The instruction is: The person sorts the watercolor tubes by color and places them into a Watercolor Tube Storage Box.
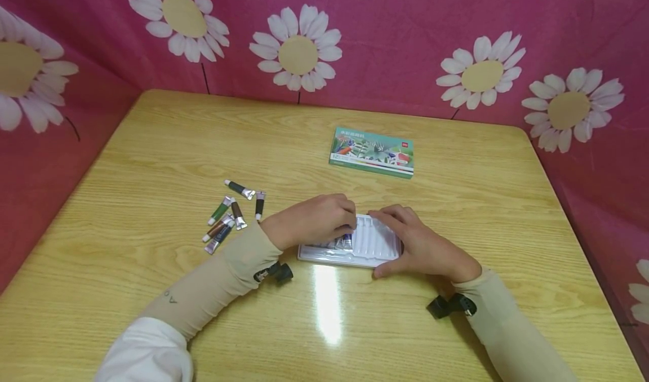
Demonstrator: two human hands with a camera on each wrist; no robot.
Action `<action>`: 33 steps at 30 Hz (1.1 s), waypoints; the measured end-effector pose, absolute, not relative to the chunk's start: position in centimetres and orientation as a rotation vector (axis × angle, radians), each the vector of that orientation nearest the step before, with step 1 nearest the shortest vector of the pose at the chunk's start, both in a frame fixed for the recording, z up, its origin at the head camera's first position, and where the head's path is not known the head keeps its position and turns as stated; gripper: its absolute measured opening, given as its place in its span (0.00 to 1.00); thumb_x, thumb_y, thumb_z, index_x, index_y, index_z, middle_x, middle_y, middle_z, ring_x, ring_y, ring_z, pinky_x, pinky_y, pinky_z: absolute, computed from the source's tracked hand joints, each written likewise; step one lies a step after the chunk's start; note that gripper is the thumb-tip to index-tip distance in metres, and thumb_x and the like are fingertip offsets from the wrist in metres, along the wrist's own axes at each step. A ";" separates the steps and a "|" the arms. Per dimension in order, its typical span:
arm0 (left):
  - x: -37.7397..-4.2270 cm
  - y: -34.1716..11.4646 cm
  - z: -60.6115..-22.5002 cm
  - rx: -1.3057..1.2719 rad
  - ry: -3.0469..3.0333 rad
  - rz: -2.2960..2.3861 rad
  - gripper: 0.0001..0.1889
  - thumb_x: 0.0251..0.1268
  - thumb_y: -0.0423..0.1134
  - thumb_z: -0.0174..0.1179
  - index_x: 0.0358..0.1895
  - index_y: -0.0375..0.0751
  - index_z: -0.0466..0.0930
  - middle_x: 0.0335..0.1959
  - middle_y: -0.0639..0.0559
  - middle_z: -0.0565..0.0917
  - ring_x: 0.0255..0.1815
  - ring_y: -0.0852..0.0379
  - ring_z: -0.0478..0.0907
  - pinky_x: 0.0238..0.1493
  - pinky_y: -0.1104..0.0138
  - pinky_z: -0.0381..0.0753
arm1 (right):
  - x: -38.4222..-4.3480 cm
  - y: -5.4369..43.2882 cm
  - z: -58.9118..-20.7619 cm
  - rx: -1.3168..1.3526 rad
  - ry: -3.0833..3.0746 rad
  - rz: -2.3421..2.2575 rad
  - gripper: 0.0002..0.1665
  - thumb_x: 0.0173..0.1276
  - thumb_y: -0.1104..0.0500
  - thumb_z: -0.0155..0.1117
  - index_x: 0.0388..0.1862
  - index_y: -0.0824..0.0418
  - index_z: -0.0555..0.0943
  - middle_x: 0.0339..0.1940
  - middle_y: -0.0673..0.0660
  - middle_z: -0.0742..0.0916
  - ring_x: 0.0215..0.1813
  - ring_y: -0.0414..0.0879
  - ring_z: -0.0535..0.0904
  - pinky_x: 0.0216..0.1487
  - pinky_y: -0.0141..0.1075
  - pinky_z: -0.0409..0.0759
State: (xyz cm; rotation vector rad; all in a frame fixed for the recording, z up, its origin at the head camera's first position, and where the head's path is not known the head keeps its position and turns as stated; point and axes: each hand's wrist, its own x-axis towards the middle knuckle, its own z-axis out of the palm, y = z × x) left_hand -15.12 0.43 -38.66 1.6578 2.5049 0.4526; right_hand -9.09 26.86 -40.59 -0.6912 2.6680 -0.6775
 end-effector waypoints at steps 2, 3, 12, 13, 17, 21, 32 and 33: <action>-15.2 0.3 -38.5 1.662 2.489 0.437 0.09 0.76 0.34 0.59 0.47 0.44 0.90 0.49 0.52 0.89 0.54 0.56 0.82 0.62 0.66 0.82 | -9.1 26.9 -40.6 -0.686 2.665 -0.675 0.69 0.45 0.23 0.77 0.82 0.46 0.62 0.74 0.50 0.69 0.73 0.47 0.64 0.73 0.51 0.74; -15.2 0.3 -38.5 1.668 2.484 0.430 0.10 0.75 0.32 0.59 0.47 0.44 0.90 0.50 0.52 0.89 0.55 0.56 0.82 0.63 0.66 0.82 | -9.1 26.9 -40.6 -0.684 2.664 -0.676 0.69 0.45 0.23 0.77 0.82 0.46 0.62 0.74 0.50 0.69 0.73 0.47 0.64 0.73 0.51 0.74; -15.1 0.2 -38.0 1.664 2.473 0.375 0.12 0.75 0.32 0.60 0.51 0.46 0.90 0.52 0.53 0.90 0.57 0.58 0.83 0.65 0.68 0.81 | -8.9 26.9 -40.7 -0.677 2.664 -0.685 0.69 0.44 0.21 0.76 0.82 0.46 0.62 0.74 0.50 0.68 0.74 0.47 0.63 0.74 0.51 0.74; -15.1 0.2 -38.0 1.660 2.473 0.375 0.12 0.75 0.31 0.60 0.52 0.46 0.90 0.52 0.54 0.90 0.57 0.58 0.83 0.65 0.68 0.81 | -8.9 26.9 -40.7 -0.679 2.664 -0.683 0.69 0.45 0.21 0.76 0.82 0.46 0.62 0.74 0.50 0.68 0.74 0.47 0.64 0.73 0.50 0.74; -15.0 0.2 -37.9 1.667 2.469 0.379 0.12 0.75 0.31 0.60 0.51 0.46 0.91 0.50 0.55 0.91 0.55 0.60 0.83 0.64 0.69 0.81 | -8.9 26.9 -40.6 -0.682 2.670 -0.677 0.69 0.44 0.21 0.76 0.82 0.46 0.62 0.74 0.50 0.69 0.74 0.47 0.64 0.73 0.50 0.74; -15.1 0.1 -37.8 1.675 2.461 0.382 0.13 0.75 0.30 0.59 0.51 0.46 0.91 0.50 0.55 0.91 0.55 0.60 0.83 0.62 0.69 0.82 | -9.0 26.9 -40.6 -0.688 2.674 -0.671 0.69 0.44 0.21 0.76 0.82 0.46 0.62 0.74 0.50 0.69 0.74 0.47 0.64 0.73 0.50 0.74; -15.0 0.1 -37.7 1.544 2.428 0.380 0.12 0.74 0.43 0.64 0.54 0.46 0.89 0.56 0.52 0.89 0.60 0.57 0.83 0.67 0.64 0.81 | -9.1 26.7 -40.5 -0.682 2.666 -0.670 0.69 0.44 0.22 0.78 0.82 0.46 0.62 0.74 0.50 0.69 0.73 0.48 0.63 0.73 0.51 0.74; -15.0 0.2 -37.7 1.533 2.429 0.374 0.13 0.73 0.44 0.65 0.54 0.46 0.89 0.57 0.52 0.89 0.61 0.56 0.82 0.68 0.64 0.80 | -9.1 26.7 -40.5 -0.683 2.666 -0.671 0.69 0.44 0.22 0.78 0.82 0.46 0.62 0.74 0.50 0.69 0.73 0.48 0.64 0.73 0.51 0.74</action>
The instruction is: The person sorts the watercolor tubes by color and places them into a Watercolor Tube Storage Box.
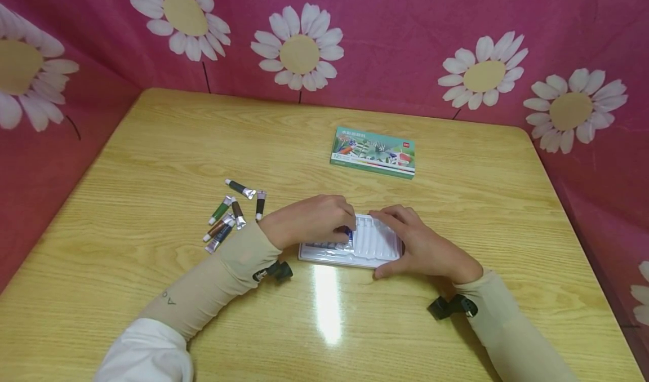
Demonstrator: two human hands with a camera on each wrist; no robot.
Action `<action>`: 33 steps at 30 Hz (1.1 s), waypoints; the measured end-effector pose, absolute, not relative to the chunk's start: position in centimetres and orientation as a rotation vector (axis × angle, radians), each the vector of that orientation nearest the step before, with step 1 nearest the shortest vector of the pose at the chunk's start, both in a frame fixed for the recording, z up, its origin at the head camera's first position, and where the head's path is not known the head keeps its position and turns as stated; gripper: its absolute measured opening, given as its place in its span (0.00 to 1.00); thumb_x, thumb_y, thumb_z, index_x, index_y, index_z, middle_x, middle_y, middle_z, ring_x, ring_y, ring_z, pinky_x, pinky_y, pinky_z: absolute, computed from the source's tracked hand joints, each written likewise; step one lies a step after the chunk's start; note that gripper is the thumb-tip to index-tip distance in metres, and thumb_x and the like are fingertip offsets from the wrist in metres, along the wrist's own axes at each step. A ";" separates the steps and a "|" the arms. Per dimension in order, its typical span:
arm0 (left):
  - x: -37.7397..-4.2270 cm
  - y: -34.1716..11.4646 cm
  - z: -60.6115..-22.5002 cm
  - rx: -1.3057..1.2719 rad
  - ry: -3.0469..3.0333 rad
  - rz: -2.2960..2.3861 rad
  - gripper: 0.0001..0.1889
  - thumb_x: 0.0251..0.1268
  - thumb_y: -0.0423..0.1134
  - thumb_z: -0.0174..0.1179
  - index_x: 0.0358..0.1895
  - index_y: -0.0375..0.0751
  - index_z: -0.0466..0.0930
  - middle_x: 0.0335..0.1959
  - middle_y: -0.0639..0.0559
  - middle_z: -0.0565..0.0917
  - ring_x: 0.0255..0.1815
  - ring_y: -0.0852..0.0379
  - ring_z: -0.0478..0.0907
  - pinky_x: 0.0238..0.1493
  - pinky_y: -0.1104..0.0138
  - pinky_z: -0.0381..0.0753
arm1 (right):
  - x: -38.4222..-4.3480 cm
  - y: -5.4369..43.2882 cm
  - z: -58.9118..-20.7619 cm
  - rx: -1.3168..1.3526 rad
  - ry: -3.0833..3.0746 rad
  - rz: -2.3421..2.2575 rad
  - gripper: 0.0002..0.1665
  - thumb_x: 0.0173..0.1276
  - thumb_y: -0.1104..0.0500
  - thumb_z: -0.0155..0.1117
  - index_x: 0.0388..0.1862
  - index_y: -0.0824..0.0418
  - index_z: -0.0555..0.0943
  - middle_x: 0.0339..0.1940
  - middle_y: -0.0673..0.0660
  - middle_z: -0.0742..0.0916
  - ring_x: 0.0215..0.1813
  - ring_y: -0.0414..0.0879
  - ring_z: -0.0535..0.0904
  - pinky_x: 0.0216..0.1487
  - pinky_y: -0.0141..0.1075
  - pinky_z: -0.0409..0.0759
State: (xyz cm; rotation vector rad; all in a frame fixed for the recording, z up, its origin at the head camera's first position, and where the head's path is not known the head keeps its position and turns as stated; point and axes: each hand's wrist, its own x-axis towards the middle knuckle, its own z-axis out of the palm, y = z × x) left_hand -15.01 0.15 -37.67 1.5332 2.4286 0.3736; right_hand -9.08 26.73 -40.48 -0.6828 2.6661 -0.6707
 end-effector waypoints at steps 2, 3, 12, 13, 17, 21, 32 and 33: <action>-14.9 0.2 -37.6 1.519 2.427 0.369 0.13 0.73 0.45 0.66 0.54 0.46 0.89 0.56 0.52 0.89 0.60 0.57 0.82 0.67 0.64 0.81 | -9.1 26.7 -40.4 -0.682 2.664 -0.676 0.69 0.44 0.23 0.78 0.82 0.46 0.62 0.74 0.50 0.69 0.73 0.47 0.64 0.73 0.51 0.74; -14.9 0.2 -37.6 1.512 2.427 0.368 0.13 0.72 0.45 0.66 0.54 0.46 0.89 0.56 0.52 0.89 0.60 0.57 0.82 0.66 0.64 0.81 | -9.1 26.7 -40.4 -0.679 2.663 -0.676 0.69 0.44 0.23 0.78 0.82 0.46 0.62 0.74 0.50 0.69 0.73 0.47 0.63 0.73 0.51 0.74; -14.8 0.3 -37.7 1.570 2.388 0.358 0.13 0.74 0.42 0.64 0.57 0.47 0.88 0.58 0.51 0.89 0.63 0.54 0.80 0.67 0.64 0.80 | -9.1 26.8 -40.5 -0.686 2.663 -0.682 0.69 0.44 0.23 0.78 0.82 0.46 0.62 0.73 0.50 0.69 0.73 0.47 0.63 0.73 0.50 0.75; -14.8 0.3 -37.8 1.590 2.384 0.350 0.13 0.74 0.42 0.63 0.57 0.48 0.88 0.59 0.51 0.88 0.64 0.54 0.79 0.68 0.64 0.79 | -9.1 26.8 -40.5 -0.687 2.662 -0.685 0.69 0.44 0.23 0.78 0.82 0.46 0.63 0.73 0.49 0.70 0.73 0.47 0.64 0.73 0.50 0.75; -14.8 0.2 -37.9 1.644 2.383 0.329 0.10 0.75 0.42 0.62 0.53 0.49 0.89 0.60 0.51 0.87 0.64 0.53 0.78 0.68 0.64 0.78 | -9.2 26.8 -40.5 -0.691 2.663 -0.686 0.68 0.44 0.23 0.78 0.82 0.46 0.63 0.73 0.49 0.70 0.73 0.47 0.64 0.72 0.50 0.75; -14.8 0.2 -38.0 1.665 2.384 0.333 0.07 0.76 0.42 0.61 0.49 0.49 0.87 0.58 0.53 0.87 0.61 0.54 0.77 0.66 0.64 0.79 | -9.2 26.8 -40.6 -0.700 2.666 -0.679 0.69 0.44 0.22 0.77 0.82 0.46 0.62 0.73 0.49 0.70 0.73 0.47 0.64 0.72 0.50 0.75; -14.8 0.1 -38.2 1.724 2.373 0.308 0.07 0.79 0.42 0.57 0.48 0.53 0.86 0.57 0.56 0.85 0.62 0.57 0.74 0.67 0.66 0.78 | -9.2 26.8 -40.6 -0.687 2.664 -0.686 0.69 0.44 0.22 0.77 0.82 0.46 0.63 0.72 0.49 0.70 0.73 0.47 0.63 0.72 0.50 0.76; -14.9 0.1 -38.2 1.725 2.374 0.310 0.08 0.79 0.42 0.57 0.48 0.53 0.85 0.57 0.57 0.85 0.62 0.57 0.74 0.66 0.66 0.78 | -9.2 26.8 -40.6 -0.688 2.665 -0.681 0.69 0.44 0.22 0.77 0.81 0.46 0.63 0.73 0.49 0.70 0.73 0.47 0.63 0.72 0.50 0.75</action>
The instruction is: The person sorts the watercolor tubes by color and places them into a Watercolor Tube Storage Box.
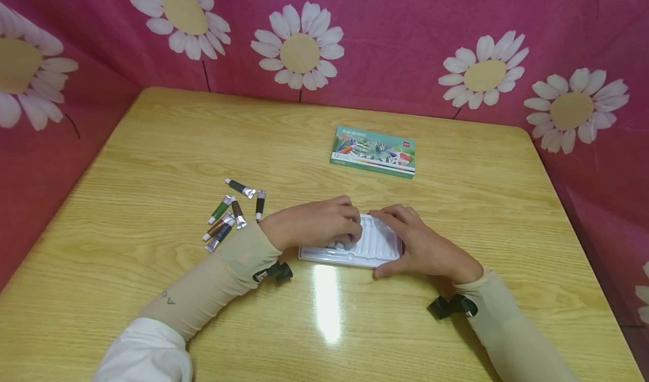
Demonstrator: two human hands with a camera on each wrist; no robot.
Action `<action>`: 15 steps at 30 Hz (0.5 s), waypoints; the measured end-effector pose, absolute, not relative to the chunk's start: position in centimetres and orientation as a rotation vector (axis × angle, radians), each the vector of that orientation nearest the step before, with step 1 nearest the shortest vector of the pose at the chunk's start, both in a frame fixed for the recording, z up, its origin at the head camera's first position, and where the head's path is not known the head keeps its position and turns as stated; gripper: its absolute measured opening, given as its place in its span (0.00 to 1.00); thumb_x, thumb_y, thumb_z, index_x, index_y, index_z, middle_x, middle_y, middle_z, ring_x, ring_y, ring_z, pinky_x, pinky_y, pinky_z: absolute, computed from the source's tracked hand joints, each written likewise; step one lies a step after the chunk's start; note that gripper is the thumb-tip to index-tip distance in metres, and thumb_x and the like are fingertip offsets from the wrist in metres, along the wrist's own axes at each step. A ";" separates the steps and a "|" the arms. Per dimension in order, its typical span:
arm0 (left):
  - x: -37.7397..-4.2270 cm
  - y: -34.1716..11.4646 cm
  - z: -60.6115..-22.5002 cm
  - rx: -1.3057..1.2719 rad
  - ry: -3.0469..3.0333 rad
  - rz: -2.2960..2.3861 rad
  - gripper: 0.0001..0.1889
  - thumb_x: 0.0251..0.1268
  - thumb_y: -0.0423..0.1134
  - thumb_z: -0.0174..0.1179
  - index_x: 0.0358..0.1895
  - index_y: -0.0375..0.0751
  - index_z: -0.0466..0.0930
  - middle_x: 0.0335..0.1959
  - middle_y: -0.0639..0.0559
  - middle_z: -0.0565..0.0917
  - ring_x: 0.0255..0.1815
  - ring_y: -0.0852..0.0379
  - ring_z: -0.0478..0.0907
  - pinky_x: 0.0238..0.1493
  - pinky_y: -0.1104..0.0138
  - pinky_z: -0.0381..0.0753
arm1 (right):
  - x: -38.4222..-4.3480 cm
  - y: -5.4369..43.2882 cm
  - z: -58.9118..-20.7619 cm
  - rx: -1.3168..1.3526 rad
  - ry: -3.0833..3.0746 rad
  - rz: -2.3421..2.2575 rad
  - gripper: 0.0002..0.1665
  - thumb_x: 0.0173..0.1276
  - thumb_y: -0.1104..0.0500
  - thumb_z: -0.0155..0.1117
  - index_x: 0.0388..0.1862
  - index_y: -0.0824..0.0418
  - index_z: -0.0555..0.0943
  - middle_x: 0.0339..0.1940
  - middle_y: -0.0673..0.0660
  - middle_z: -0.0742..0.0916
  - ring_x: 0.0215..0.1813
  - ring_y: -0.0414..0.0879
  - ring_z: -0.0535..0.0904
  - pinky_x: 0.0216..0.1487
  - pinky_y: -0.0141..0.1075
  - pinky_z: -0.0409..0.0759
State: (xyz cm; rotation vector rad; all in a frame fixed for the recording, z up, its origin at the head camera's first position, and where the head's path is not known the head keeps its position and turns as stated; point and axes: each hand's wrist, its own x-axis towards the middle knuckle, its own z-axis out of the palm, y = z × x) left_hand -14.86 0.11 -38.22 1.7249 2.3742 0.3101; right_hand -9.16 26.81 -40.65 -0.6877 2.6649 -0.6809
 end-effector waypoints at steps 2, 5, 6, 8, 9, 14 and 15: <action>-14.9 0.1 -38.3 1.722 2.374 0.326 0.08 0.80 0.42 0.55 0.49 0.54 0.85 0.57 0.57 0.85 0.61 0.58 0.74 0.66 0.67 0.78 | -9.2 26.8 -40.6 -0.687 2.665 -0.674 0.69 0.44 0.22 0.77 0.82 0.46 0.63 0.73 0.50 0.69 0.73 0.48 0.63 0.72 0.51 0.75; -15.0 0.1 -38.5 1.713 2.372 0.346 0.09 0.81 0.42 0.54 0.49 0.54 0.85 0.57 0.58 0.85 0.60 0.59 0.74 0.65 0.67 0.78 | -9.2 26.8 -40.6 -0.688 2.666 -0.670 0.68 0.45 0.22 0.77 0.82 0.46 0.63 0.73 0.50 0.69 0.73 0.48 0.63 0.72 0.51 0.75; -15.1 0.1 -38.5 1.710 2.370 0.351 0.09 0.81 0.43 0.54 0.49 0.54 0.85 0.57 0.58 0.85 0.60 0.59 0.74 0.66 0.67 0.77 | -9.2 26.8 -40.6 -0.689 2.667 -0.667 0.68 0.45 0.22 0.77 0.82 0.46 0.63 0.73 0.50 0.69 0.73 0.48 0.63 0.72 0.51 0.75; -15.2 0.1 -38.6 1.697 2.366 0.363 0.09 0.82 0.43 0.53 0.50 0.54 0.84 0.58 0.58 0.85 0.61 0.59 0.74 0.67 0.67 0.77 | -9.2 26.8 -40.5 -0.689 2.666 -0.668 0.68 0.45 0.22 0.77 0.82 0.46 0.62 0.73 0.50 0.69 0.73 0.48 0.63 0.73 0.51 0.75; -15.2 0.1 -38.6 1.689 2.363 0.374 0.09 0.82 0.43 0.53 0.51 0.54 0.83 0.59 0.58 0.85 0.62 0.59 0.75 0.68 0.67 0.77 | -9.3 26.8 -40.6 -0.691 2.667 -0.668 0.68 0.45 0.22 0.77 0.82 0.46 0.62 0.73 0.50 0.69 0.73 0.47 0.63 0.73 0.51 0.75; -15.2 0.1 -38.7 1.652 2.342 0.465 0.12 0.84 0.42 0.49 0.58 0.53 0.80 0.59 0.59 0.85 0.65 0.60 0.75 0.71 0.67 0.76 | -9.1 26.8 -40.5 -0.682 2.658 -0.680 0.68 0.45 0.23 0.77 0.82 0.45 0.62 0.73 0.49 0.69 0.74 0.47 0.63 0.74 0.52 0.74; -15.2 0.0 -38.7 1.643 2.341 0.484 0.12 0.84 0.42 0.48 0.59 0.52 0.80 0.58 0.59 0.85 0.65 0.61 0.76 0.71 0.66 0.77 | -9.1 26.8 -40.6 -0.682 2.657 -0.681 0.68 0.45 0.23 0.77 0.82 0.45 0.62 0.73 0.49 0.69 0.74 0.47 0.63 0.74 0.52 0.74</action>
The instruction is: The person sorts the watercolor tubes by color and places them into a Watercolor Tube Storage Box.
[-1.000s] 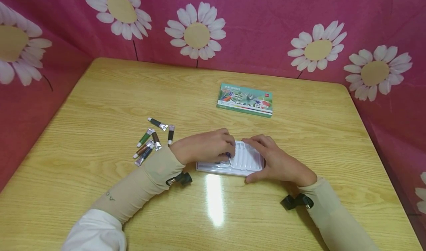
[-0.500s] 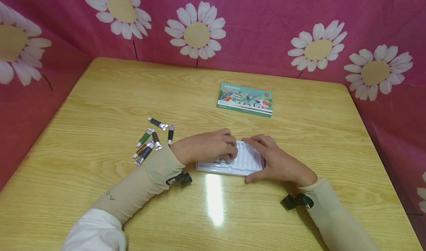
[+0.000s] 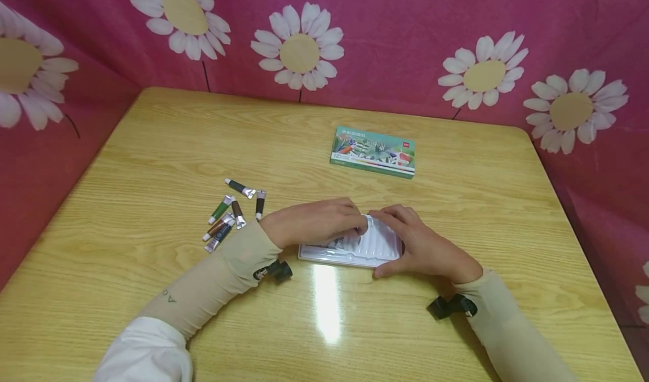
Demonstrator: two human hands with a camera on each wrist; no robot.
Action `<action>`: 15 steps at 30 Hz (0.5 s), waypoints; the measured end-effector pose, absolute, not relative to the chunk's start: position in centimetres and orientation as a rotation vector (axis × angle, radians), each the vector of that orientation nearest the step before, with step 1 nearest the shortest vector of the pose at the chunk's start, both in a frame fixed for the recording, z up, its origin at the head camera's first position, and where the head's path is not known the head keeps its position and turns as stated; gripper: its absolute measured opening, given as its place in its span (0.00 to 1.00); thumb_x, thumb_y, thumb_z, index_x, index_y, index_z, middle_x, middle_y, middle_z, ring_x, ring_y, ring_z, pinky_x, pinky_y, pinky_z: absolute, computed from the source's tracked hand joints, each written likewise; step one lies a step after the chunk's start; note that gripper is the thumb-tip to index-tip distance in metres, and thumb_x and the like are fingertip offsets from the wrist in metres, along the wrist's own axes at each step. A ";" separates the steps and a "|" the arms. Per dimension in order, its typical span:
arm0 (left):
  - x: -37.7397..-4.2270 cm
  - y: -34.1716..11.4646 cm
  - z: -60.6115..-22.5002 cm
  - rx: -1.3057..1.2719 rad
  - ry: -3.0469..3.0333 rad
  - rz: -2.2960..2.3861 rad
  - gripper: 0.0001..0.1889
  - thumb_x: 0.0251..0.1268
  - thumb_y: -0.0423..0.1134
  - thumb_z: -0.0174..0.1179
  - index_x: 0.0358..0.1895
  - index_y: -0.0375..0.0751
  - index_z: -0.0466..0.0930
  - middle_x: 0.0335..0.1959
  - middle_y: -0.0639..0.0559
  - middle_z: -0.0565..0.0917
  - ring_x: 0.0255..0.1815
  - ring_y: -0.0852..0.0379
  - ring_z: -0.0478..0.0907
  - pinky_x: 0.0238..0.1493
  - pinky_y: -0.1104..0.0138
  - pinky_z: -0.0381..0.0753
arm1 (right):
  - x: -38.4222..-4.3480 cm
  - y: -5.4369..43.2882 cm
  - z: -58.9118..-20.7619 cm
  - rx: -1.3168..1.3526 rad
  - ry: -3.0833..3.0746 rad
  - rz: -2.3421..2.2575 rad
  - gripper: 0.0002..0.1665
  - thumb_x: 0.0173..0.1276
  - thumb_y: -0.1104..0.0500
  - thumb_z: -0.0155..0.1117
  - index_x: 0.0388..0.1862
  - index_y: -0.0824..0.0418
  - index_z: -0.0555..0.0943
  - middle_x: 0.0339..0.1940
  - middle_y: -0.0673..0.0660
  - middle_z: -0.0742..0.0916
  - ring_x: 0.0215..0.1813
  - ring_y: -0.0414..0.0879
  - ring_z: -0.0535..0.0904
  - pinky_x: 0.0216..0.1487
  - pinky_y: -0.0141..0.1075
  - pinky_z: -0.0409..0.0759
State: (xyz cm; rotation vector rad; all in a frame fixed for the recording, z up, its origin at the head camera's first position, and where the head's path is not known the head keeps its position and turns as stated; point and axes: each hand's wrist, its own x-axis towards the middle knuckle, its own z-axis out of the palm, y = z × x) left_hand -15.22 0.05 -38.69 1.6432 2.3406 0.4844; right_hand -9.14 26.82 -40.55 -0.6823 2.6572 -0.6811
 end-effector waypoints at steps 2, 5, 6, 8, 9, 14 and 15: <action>-15.2 0.1 -38.6 1.638 2.343 0.504 0.12 0.84 0.41 0.48 0.60 0.52 0.78 0.57 0.59 0.85 0.63 0.61 0.77 0.69 0.66 0.78 | -9.1 26.8 -40.6 -0.684 2.657 -0.681 0.68 0.45 0.23 0.77 0.82 0.44 0.62 0.73 0.49 0.69 0.74 0.47 0.63 0.74 0.52 0.74; -15.2 0.2 -38.5 1.660 2.351 0.495 0.13 0.84 0.41 0.49 0.63 0.52 0.78 0.57 0.58 0.85 0.61 0.60 0.78 0.68 0.65 0.79 | -9.2 26.8 -40.5 -0.694 2.663 -0.675 0.68 0.45 0.22 0.77 0.82 0.45 0.62 0.73 0.49 0.69 0.74 0.47 0.63 0.74 0.52 0.74; -15.2 0.1 -38.5 1.673 2.352 0.483 0.14 0.84 0.41 0.49 0.64 0.52 0.78 0.58 0.58 0.85 0.63 0.59 0.78 0.69 0.65 0.78 | -9.2 26.8 -40.5 -0.695 2.662 -0.675 0.68 0.45 0.23 0.77 0.82 0.45 0.62 0.73 0.49 0.69 0.74 0.47 0.63 0.74 0.51 0.74; -15.2 0.1 -38.5 1.700 2.349 0.469 0.16 0.83 0.41 0.50 0.66 0.52 0.78 0.61 0.56 0.84 0.65 0.58 0.78 0.71 0.64 0.78 | -9.2 26.8 -40.4 -0.697 2.662 -0.675 0.68 0.45 0.23 0.78 0.82 0.46 0.62 0.73 0.49 0.69 0.73 0.47 0.63 0.73 0.51 0.75; -15.2 0.1 -38.5 1.717 2.351 0.456 0.17 0.83 0.41 0.51 0.67 0.52 0.78 0.62 0.55 0.84 0.66 0.57 0.78 0.72 0.64 0.77 | -9.2 26.8 -40.4 -0.695 2.661 -0.676 0.68 0.45 0.23 0.78 0.82 0.46 0.62 0.73 0.49 0.70 0.73 0.47 0.63 0.73 0.51 0.75; -15.3 0.2 -38.7 1.772 2.358 0.456 0.16 0.82 0.41 0.53 0.64 0.50 0.82 0.61 0.54 0.85 0.66 0.57 0.78 0.72 0.66 0.77 | -9.2 26.7 -40.4 -0.685 2.657 -0.676 0.68 0.45 0.24 0.78 0.82 0.46 0.62 0.73 0.49 0.70 0.74 0.47 0.63 0.73 0.51 0.74; -15.3 0.2 -38.7 1.781 2.360 0.457 0.15 0.81 0.41 0.54 0.63 0.50 0.82 0.60 0.54 0.85 0.65 0.57 0.79 0.71 0.66 0.77 | -9.2 26.7 -40.4 -0.684 2.657 -0.677 0.68 0.45 0.24 0.78 0.82 0.46 0.62 0.73 0.49 0.69 0.74 0.47 0.63 0.74 0.51 0.74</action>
